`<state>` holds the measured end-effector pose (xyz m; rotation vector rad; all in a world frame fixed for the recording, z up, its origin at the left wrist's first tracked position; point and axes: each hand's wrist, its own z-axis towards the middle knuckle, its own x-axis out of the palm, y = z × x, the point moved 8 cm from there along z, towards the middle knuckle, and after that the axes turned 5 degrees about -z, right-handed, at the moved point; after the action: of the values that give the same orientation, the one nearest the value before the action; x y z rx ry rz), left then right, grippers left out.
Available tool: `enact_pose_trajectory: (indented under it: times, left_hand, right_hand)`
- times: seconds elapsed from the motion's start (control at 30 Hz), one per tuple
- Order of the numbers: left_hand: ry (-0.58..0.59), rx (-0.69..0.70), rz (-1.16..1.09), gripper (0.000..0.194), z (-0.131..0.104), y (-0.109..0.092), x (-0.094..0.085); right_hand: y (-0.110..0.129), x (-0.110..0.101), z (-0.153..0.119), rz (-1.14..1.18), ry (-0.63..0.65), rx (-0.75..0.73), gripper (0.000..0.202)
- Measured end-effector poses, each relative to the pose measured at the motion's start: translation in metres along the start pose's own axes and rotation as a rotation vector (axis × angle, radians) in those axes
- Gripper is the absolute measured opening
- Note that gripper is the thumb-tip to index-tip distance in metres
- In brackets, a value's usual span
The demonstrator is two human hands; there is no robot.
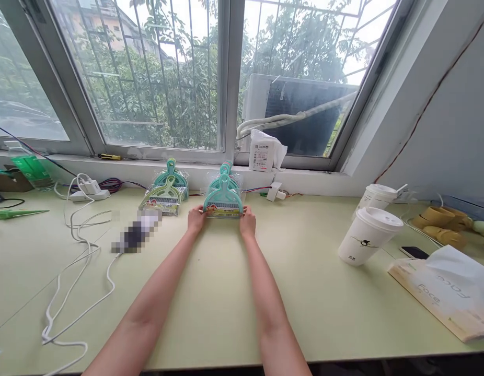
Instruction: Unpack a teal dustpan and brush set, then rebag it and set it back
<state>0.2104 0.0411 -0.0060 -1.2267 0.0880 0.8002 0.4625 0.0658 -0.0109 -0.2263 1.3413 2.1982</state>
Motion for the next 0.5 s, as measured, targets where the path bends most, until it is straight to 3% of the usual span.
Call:
enact_pose_trajectory:
  times: [0.1,0.2,0.37,0.5]
  left_hand:
    - [-0.034,0.011,0.072,0.016,0.023,0.006,0.007]
    - [-0.075,0.03,0.154,0.016,0.043,0.007,0.015]
    - [-0.152,0.031,0.154,0.05,0.069,0.012,0.023]
    - [-0.116,0.01,0.187,0.033,0.076,0.018,0.029]
  right_hand:
    - [-0.005,0.015,0.023,-0.104,-0.028,-0.02,0.021]
    - [-0.007,0.029,0.042,-0.287,-0.068,-0.043,0.034]
    - [-0.008,0.06,0.061,-0.469,0.002,-0.145,0.065]
    - [-0.013,0.074,0.064,-0.485,0.096,-0.179,0.068]
